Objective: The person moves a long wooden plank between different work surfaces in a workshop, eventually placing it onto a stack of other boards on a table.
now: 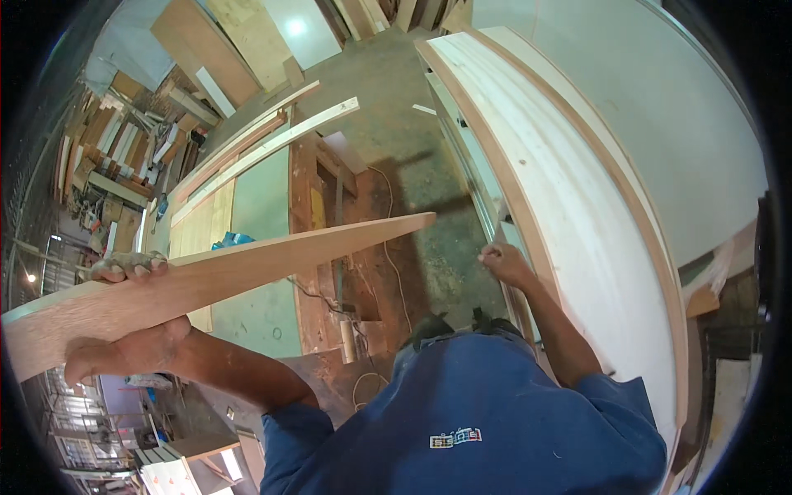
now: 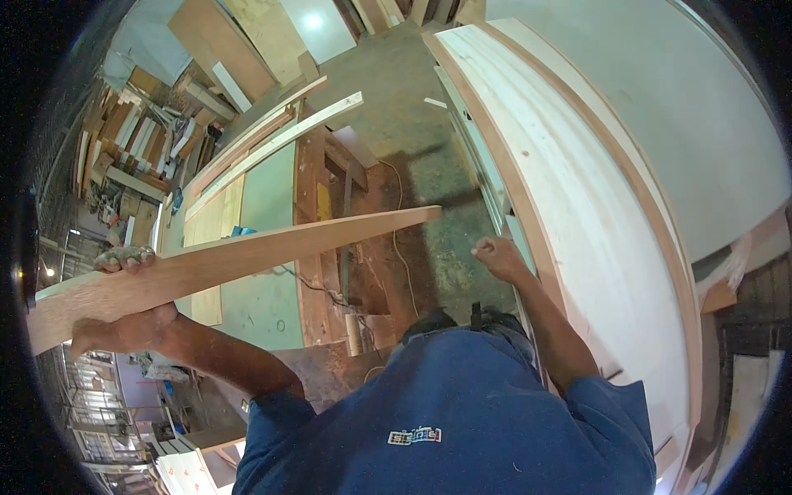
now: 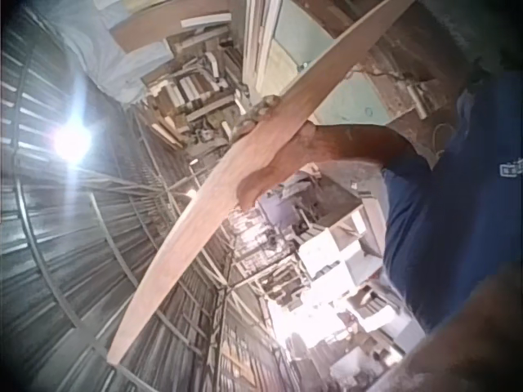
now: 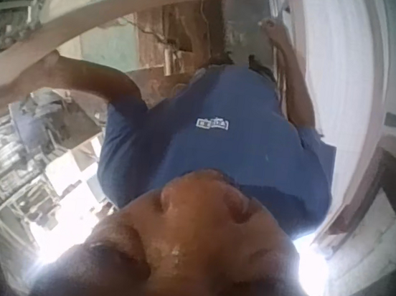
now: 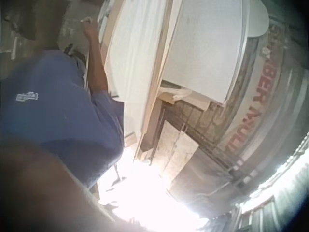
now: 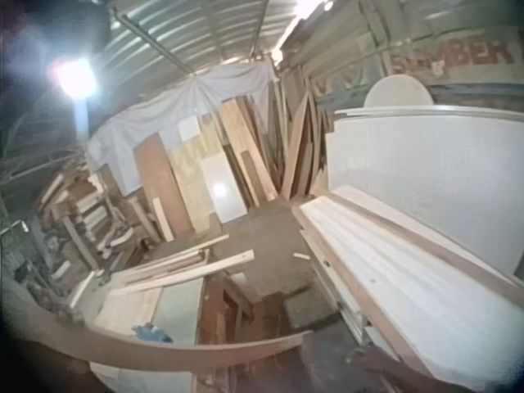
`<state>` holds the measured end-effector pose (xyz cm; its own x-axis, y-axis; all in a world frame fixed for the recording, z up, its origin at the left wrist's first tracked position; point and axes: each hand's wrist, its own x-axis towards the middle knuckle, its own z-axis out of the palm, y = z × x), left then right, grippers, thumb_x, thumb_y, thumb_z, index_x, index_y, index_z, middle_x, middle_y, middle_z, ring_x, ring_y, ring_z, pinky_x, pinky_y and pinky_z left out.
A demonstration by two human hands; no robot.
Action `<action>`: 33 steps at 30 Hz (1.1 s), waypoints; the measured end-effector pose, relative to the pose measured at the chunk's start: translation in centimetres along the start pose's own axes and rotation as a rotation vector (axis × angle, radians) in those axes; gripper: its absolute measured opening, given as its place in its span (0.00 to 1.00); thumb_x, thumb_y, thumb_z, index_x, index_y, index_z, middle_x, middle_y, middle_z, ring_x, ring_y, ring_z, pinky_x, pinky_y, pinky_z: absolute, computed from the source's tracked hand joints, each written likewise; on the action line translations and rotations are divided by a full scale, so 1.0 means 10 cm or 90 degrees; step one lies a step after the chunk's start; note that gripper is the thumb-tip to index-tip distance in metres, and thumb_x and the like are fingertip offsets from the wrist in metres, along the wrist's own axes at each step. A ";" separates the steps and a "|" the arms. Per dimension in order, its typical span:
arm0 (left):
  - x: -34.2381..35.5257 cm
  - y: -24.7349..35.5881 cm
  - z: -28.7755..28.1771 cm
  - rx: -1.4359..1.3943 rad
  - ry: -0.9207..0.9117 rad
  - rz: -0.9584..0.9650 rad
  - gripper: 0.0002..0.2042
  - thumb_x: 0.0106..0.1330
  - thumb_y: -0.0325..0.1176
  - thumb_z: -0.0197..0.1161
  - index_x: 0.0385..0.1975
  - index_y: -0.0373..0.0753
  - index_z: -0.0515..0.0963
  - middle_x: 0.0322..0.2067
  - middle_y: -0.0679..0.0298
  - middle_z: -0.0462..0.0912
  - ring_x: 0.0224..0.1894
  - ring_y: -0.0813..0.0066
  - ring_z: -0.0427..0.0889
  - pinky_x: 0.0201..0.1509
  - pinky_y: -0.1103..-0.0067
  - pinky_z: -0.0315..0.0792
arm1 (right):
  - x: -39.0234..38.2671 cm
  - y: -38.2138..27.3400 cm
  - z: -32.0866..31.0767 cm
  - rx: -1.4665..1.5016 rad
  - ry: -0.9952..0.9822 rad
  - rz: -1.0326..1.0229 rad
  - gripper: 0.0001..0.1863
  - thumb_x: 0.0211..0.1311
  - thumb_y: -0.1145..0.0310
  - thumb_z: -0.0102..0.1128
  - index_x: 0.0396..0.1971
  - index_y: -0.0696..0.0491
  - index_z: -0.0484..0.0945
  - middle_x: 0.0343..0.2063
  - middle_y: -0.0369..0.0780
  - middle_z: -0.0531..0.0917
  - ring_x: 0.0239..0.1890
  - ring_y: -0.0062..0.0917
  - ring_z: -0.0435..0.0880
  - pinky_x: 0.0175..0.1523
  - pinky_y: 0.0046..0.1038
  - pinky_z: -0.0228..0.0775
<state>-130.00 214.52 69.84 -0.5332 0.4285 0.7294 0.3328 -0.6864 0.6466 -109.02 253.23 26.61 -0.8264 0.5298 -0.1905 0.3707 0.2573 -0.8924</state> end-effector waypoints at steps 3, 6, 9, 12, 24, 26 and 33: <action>0.48 -0.43 -0.06 0.027 0.000 -0.005 0.56 0.40 0.84 0.55 0.50 0.28 0.65 0.39 0.54 0.71 0.41 0.59 0.75 0.52 0.59 0.68 | 0.93 -0.36 -0.16 0.005 -0.009 -0.057 0.18 0.61 0.60 0.65 0.40 0.61 0.81 0.32 0.40 0.84 0.36 0.24 0.83 0.43 0.27 0.75; 0.93 -0.88 -0.17 0.024 -0.058 -0.037 0.55 0.39 0.85 0.55 0.45 0.30 0.65 0.36 0.54 0.71 0.39 0.61 0.74 0.52 0.63 0.68 | 1.76 -0.62 -0.20 0.114 -0.051 -0.035 0.18 0.63 0.59 0.64 0.43 0.60 0.81 0.35 0.40 0.84 0.37 0.23 0.83 0.43 0.26 0.75; 1.39 -1.51 -0.38 0.052 -0.076 -0.021 0.54 0.38 0.87 0.51 0.41 0.32 0.67 0.29 0.56 0.71 0.32 0.64 0.74 0.45 0.67 0.71 | 2.72 -0.92 -0.19 0.236 -0.062 -0.021 0.18 0.65 0.59 0.62 0.45 0.60 0.80 0.37 0.39 0.84 0.38 0.22 0.83 0.42 0.25 0.75; 1.87 -2.13 -0.70 0.132 -0.152 0.009 0.53 0.40 0.89 0.46 0.37 0.32 0.69 0.24 0.56 0.72 0.27 0.63 0.76 0.37 0.71 0.74 | 3.73 -1.30 -0.11 0.260 -0.048 -0.047 0.18 0.66 0.60 0.61 0.47 0.60 0.80 0.37 0.39 0.84 0.38 0.22 0.82 0.42 0.24 0.74; 3.83 -4.10 -1.64 0.143 0.028 -0.056 0.53 0.45 0.87 0.42 0.38 0.30 0.68 0.24 0.52 0.73 0.27 0.61 0.79 0.34 0.66 0.78 | 6.75 -1.80 0.17 0.213 -0.097 0.032 0.15 0.66 0.62 0.60 0.42 0.59 0.80 0.35 0.38 0.83 0.36 0.23 0.84 0.39 0.23 0.77; 4.01 -4.36 -1.70 0.191 0.088 -0.051 0.53 0.45 0.88 0.42 0.36 0.30 0.67 0.22 0.53 0.72 0.25 0.61 0.78 0.32 0.66 0.77 | 7.23 -1.68 0.30 0.153 -0.100 0.066 0.14 0.66 0.63 0.59 0.41 0.59 0.80 0.33 0.39 0.83 0.35 0.24 0.84 0.36 0.24 0.77; 4.77 -5.42 -1.84 0.156 0.227 -0.007 0.53 0.42 0.87 0.46 0.36 0.29 0.68 0.22 0.50 0.72 0.25 0.57 0.80 0.31 0.63 0.78 | 9.40 -0.96 0.66 0.047 -0.252 0.080 0.09 0.64 0.66 0.60 0.35 0.57 0.79 0.29 0.39 0.81 0.29 0.26 0.82 0.31 0.25 0.77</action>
<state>-187.73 261.35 65.51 -0.7589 0.1753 0.6271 0.4777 -0.5047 0.7191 -193.11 295.19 14.59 -0.8808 0.1978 -0.4301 0.4602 0.1443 -0.8760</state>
